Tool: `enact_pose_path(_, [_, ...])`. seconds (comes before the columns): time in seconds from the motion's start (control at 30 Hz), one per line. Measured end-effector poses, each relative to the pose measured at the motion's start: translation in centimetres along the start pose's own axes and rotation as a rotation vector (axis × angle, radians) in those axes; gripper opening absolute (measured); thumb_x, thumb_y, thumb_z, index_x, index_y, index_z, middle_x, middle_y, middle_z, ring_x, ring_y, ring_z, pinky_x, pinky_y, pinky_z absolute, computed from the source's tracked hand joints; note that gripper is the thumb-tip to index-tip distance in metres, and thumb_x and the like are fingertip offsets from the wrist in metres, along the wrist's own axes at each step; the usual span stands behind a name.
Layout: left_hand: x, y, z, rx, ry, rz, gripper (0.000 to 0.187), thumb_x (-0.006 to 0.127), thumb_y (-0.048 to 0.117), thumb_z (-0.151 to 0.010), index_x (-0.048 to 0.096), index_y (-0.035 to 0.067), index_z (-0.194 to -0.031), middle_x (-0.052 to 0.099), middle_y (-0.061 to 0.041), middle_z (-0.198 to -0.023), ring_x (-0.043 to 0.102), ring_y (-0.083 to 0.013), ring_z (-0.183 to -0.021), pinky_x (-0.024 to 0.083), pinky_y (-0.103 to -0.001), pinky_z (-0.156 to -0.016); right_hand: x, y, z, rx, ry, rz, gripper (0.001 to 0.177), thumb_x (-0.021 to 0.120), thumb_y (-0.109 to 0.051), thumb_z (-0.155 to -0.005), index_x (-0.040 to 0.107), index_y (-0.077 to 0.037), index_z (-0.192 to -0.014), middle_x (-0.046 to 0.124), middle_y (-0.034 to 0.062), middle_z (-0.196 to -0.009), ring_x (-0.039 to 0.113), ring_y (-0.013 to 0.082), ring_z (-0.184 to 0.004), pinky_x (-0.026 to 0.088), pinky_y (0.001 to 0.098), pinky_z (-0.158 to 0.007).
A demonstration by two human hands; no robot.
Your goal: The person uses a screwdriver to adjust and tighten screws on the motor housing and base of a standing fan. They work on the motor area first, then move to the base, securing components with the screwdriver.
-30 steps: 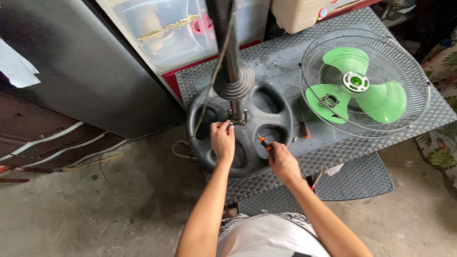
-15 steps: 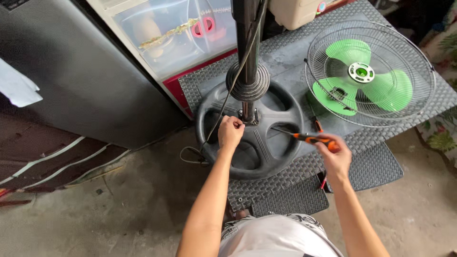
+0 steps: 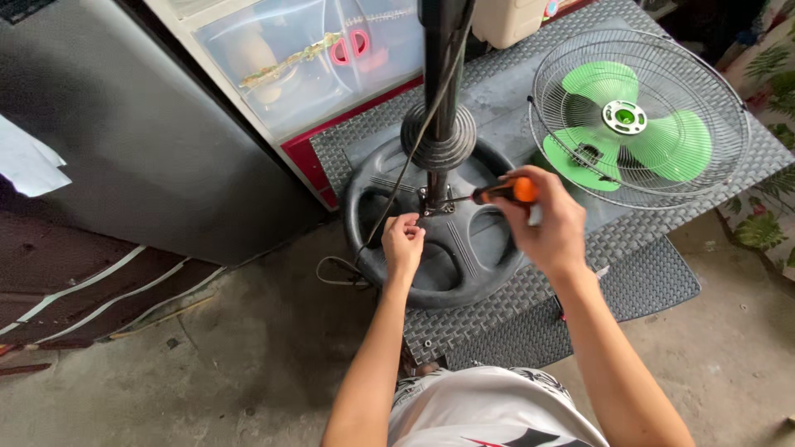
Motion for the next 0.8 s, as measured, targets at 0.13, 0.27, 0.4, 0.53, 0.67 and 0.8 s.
enact_pose_path(0.13, [-0.7, 1.6, -0.3, 0.025, -0.039, 0.007, 0.03, 0.075, -0.007, -0.082, 0.071, 0.0, -0.111, 0.064, -0.01, -0.103, 0.071, -0.0172, -0.082, 0.062, -0.027, -0.07, 2.8, -1.2, -1.6, 0.007, -0.165, 0.009, 0.038, 0.085, -0.013, -0.088, 0.064, -0.002, -0.117, 0.068, 0.0109, -0.088, 0.064, 0.0216, -0.067, 0.053, 0.0317, -0.064])
enact_pose_path(0.27, [-0.6, 2.5, -2.0, 0.08, -0.088, -0.003, 0.028, 0.074, -0.006, -0.082, 0.074, 0.0, -0.109, 0.069, -0.011, -0.1, 0.072, -0.0191, -0.081, 0.061, -0.029, -0.07, 4.7, -1.6, -2.3, -0.076, -0.198, -0.02, 0.042, 0.082, -0.013, -0.089, 0.061, 0.002, -0.122, 0.067, 0.0142, -0.097, 0.066, 0.0215, -0.068, 0.054, 0.0338, -0.064])
enact_pose_path(0.4, [0.0, 2.3, -3.3, 0.053, -0.093, -0.058, 0.022, 0.072, -0.004, -0.086, 0.073, 0.001, -0.107, 0.071, -0.012, -0.097, 0.074, -0.0224, -0.083, 0.059, -0.032, -0.073, 5.3, -1.5, -2.5, -0.233, -0.17, 0.039, 0.045, 0.081, -0.014, -0.09, 0.058, 0.003, -0.124, 0.068, 0.0143, -0.101, 0.067, 0.0273, -0.078, 0.055, 0.0371, -0.071])
enact_pose_path(0.53, [-0.3, 2.0, -4.1, 0.032, -0.082, -0.143, 0.021, 0.073, -0.001, -0.083, 0.075, 0.003, -0.103, 0.074, -0.011, -0.094, 0.074, -0.0235, -0.086, 0.058, -0.033, -0.078, 5.8, -0.8, -2.8, -0.135, -0.214, 0.017, 0.046, 0.082, -0.016, -0.089, 0.059, 0.003, -0.123, 0.067, 0.0145, -0.094, 0.066, 0.0251, -0.07, 0.055, 0.0372, -0.068])
enact_pose_path(0.67, [0.2, 1.9, -4.2, -0.029, -0.193, -0.124, 0.018, 0.075, 0.004, -0.081, 0.078, 0.005, -0.099, 0.074, -0.011, -0.094, 0.076, -0.0215, -0.084, 0.059, -0.033, -0.077, 5.9, -0.7, -3.1, -0.074, -0.236, 0.014, 0.045, 0.083, -0.017, -0.087, 0.06, 0.003, -0.12, 0.067, 0.0146, -0.091, 0.066, 0.0251, -0.067, 0.054, 0.0372, -0.065])
enact_pose_path(0.8, [0.5, 2.6, -4.5, -0.02, -0.221, -0.137, 0.016, 0.077, 0.008, -0.081, 0.08, 0.005, -0.096, 0.074, -0.011, -0.092, 0.076, -0.0214, -0.081, 0.059, -0.032, -0.076, 5.6, -1.4, -3.1, -0.228, -0.21, 0.003, 0.047, 0.084, -0.018, -0.086, 0.059, 0.002, -0.121, 0.067, 0.0148, -0.094, 0.067, 0.0288, -0.076, 0.055, 0.0383, -0.069])
Point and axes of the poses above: each hand's wrist, its own z-axis away from the middle knuckle, its own x-axis out of the palm, y = z × x, the point moved 4 cm from there along -z, towards the middle knuckle
